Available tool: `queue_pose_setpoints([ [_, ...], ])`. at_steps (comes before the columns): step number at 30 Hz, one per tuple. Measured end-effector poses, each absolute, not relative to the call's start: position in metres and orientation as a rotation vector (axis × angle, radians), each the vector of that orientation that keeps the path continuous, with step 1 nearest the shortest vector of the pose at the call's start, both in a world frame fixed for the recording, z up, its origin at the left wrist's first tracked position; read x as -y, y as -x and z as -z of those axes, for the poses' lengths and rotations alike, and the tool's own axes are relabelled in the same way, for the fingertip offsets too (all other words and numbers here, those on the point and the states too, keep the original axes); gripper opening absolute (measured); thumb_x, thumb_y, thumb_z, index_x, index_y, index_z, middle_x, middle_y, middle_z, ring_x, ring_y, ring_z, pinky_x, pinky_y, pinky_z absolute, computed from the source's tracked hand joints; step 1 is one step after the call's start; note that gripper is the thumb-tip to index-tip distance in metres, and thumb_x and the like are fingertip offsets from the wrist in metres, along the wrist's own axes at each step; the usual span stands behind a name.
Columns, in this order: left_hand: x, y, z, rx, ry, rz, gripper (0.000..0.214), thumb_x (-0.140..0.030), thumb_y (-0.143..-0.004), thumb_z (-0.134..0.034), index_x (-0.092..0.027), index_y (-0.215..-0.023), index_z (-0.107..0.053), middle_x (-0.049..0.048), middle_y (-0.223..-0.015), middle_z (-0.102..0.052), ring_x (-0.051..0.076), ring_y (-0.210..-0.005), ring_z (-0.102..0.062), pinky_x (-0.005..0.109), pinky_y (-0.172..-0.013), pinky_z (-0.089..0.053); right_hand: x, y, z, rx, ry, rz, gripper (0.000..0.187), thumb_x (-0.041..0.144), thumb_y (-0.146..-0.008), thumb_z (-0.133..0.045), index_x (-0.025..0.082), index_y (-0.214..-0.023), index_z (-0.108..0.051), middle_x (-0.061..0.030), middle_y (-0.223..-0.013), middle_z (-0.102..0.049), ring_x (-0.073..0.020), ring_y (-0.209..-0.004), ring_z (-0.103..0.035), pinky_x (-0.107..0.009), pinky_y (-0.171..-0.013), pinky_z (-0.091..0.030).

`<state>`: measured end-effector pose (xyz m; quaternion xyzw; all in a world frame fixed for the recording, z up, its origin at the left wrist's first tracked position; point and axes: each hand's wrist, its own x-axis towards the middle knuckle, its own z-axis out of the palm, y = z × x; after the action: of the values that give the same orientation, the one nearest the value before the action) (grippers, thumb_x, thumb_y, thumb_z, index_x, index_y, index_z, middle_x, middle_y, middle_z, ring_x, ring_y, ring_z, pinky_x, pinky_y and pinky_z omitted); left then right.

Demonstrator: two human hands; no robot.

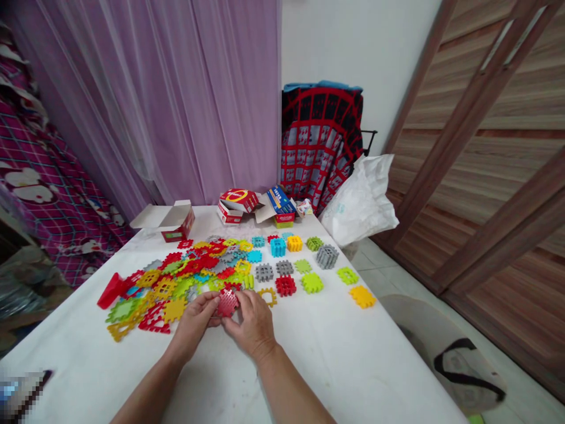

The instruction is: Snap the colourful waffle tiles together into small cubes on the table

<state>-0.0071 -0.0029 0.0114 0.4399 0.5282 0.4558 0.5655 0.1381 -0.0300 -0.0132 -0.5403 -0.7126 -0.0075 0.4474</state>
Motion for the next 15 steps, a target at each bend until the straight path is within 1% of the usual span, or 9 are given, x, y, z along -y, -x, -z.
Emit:
queue_pose_setpoints([
  [4, 0.003, 0.008, -0.012, -1.246, -1.067, -1.085, 0.048, -0.056, -0.069, -0.064, -0.018, -0.097, -0.062, 0.0040, -0.087, -0.070, 0.012, -0.063, -0.065, 0.023, -0.056, -0.053, 0.031, -0.152, 0.008, 1.690, 1.364, 0.096, 0.041, 0.032, -0.074, -0.065, 0.018, -0.112, -0.058, -0.0102, -0.101, -0.065, -0.0223, -0.093, -0.061, -0.035, -0.081, -0.051],
  [6, 0.003, 0.009, -0.010, -1.266, -1.085, -1.094, 0.051, -0.060, -0.068, -0.062, -0.017, -0.095, -0.062, 0.0070, -0.093, -0.071, 0.014, -0.065, -0.066, 0.025, -0.054, -0.053, 0.032, -0.176, 0.006, 1.588, 1.421, 0.174, 0.040, 0.038, -0.077, -0.062, 0.017, -0.111, -0.057, -0.0096, -0.098, -0.066, -0.0208, -0.087, -0.062, -0.033, -0.077, -0.051],
  [10, 0.003, 0.007, -0.004, -1.268, -1.155, -1.069, 0.053, -0.062, -0.063, -0.065, -0.017, -0.091, -0.063, 0.0068, -0.084, -0.072, 0.016, -0.063, -0.066, 0.026, -0.051, -0.053, 0.047, -0.252, 0.005, 1.250, 1.703, 0.356, 0.041, 0.053, -0.080, -0.056, 0.017, -0.099, -0.059, -0.0076, -0.086, -0.065, -0.0188, -0.072, -0.060, -0.031, -0.068, -0.049],
  [12, 0.004, 0.005, -0.002, -1.255, -1.186, -1.050, 0.053, -0.062, -0.062, -0.066, -0.017, -0.089, -0.064, 0.0059, -0.081, -0.071, 0.016, -0.063, -0.065, 0.026, -0.051, -0.053, 0.059, -0.287, 0.007, 1.134, 1.879, 0.406, 0.042, 0.056, -0.081, -0.052, 0.017, -0.095, -0.060, -0.0086, -0.087, -0.065, -0.0200, -0.074, -0.060, -0.031, -0.068, -0.047],
  [15, 0.004, 0.003, -0.001, -1.252, -1.204, -1.028, 0.054, -0.062, -0.059, -0.067, -0.017, -0.089, -0.064, 0.0056, -0.080, -0.071, 0.016, -0.063, -0.065, 0.026, -0.052, -0.052, 0.073, -0.315, 0.011, 1.005, 2.147, 0.386, 0.040, 0.054, -0.080, -0.054, 0.018, -0.097, -0.062, -0.0090, -0.089, -0.065, -0.0216, -0.077, -0.060, -0.031, -0.063, -0.045],
])
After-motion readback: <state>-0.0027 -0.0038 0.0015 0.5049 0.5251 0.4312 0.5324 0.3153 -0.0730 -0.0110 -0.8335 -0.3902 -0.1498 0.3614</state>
